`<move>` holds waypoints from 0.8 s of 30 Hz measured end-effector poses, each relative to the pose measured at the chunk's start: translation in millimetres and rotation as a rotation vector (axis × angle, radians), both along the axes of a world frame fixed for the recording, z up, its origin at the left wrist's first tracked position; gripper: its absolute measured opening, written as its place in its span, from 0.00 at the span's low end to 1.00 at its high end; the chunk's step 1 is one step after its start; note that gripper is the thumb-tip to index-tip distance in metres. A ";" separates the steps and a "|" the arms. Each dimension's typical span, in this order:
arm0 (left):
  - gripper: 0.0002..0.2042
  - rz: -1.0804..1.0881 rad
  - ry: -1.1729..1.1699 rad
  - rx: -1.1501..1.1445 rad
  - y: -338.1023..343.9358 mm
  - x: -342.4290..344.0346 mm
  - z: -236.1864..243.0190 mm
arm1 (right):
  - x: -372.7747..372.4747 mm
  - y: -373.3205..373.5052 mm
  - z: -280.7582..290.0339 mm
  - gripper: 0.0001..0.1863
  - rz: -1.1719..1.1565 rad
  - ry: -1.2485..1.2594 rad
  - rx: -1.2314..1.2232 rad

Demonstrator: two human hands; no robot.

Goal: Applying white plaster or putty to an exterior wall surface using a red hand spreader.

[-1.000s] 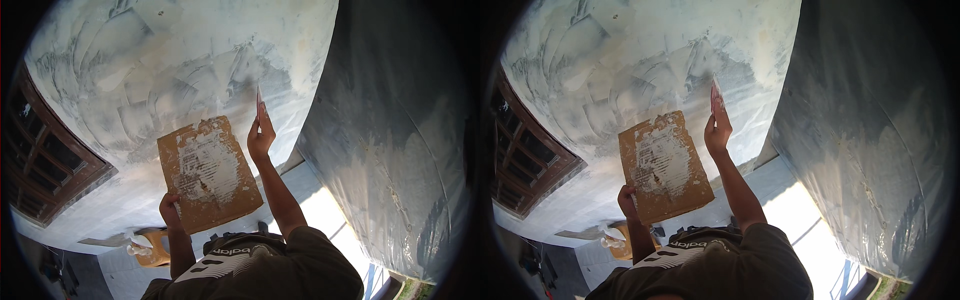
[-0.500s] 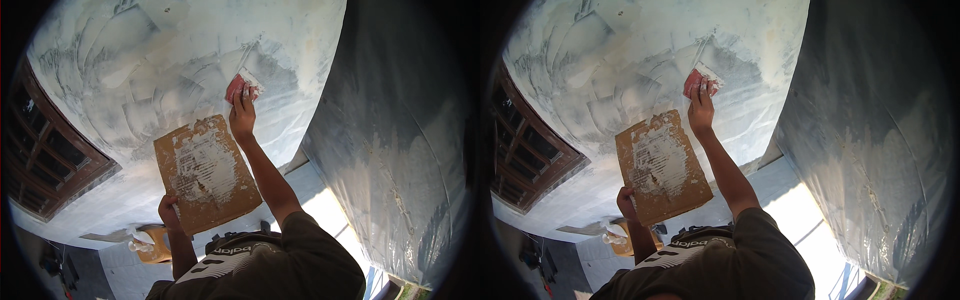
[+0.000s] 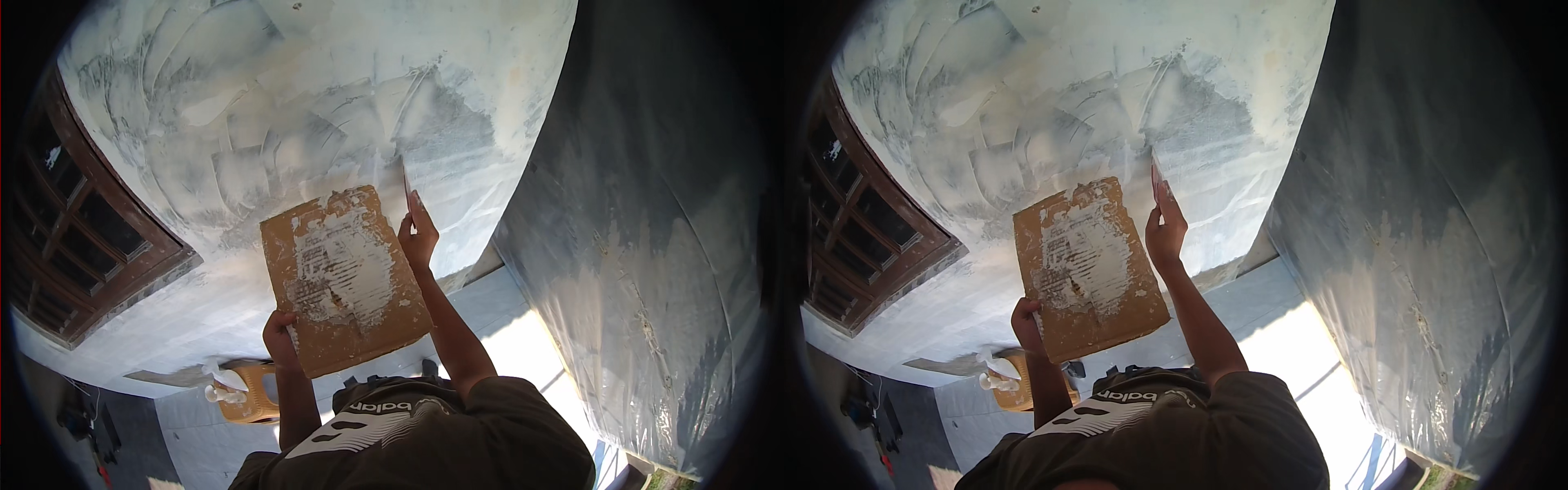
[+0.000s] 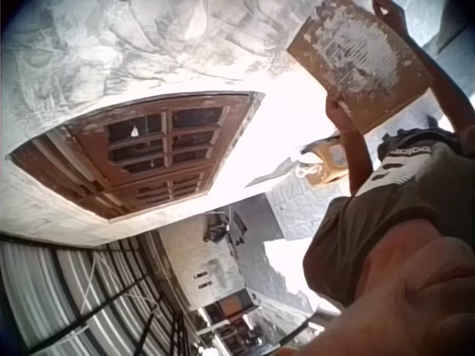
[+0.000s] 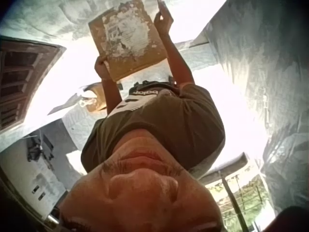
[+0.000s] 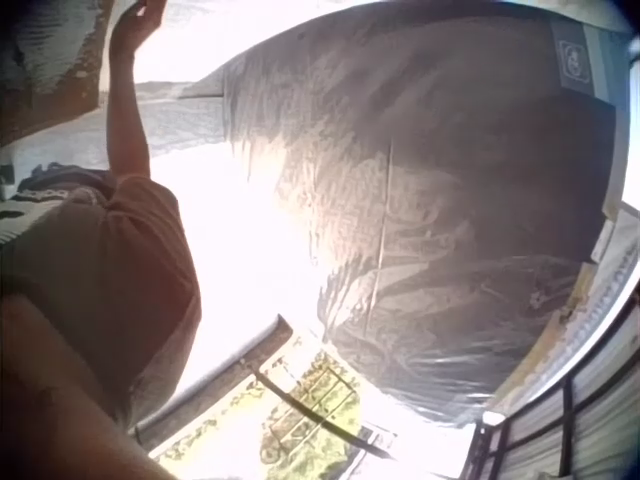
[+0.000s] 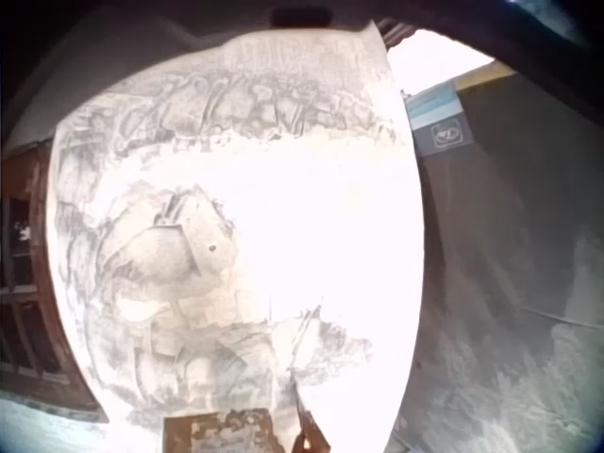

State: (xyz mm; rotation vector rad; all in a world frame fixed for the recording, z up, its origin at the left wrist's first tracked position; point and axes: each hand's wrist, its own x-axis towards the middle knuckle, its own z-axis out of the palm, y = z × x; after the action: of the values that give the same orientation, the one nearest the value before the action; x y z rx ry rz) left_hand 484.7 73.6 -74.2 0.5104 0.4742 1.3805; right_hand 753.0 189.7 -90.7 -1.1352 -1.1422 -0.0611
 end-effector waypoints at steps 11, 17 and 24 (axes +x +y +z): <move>0.08 0.120 0.076 -0.014 -24.6 9.1 12.4 | 17.8 35.7 118.6 0.30 -0.223 -0.402 0.147; 0.03 0.186 0.093 -0.071 -48.0 23.6 16.1 | 12.5 18.4 65.6 0.30 -0.291 -0.416 -0.025; 0.06 0.151 0.152 -0.030 -54.4 -51.9 -23.7 | -22.2 -64.5 -15.3 0.27 -0.132 -0.275 -0.178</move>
State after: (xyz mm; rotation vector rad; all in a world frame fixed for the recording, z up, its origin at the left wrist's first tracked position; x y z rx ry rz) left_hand 432.8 19.2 -98.0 0.5667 0.6667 1.4832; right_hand 730.8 125.2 -106.0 -1.3908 -1.3336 -0.2276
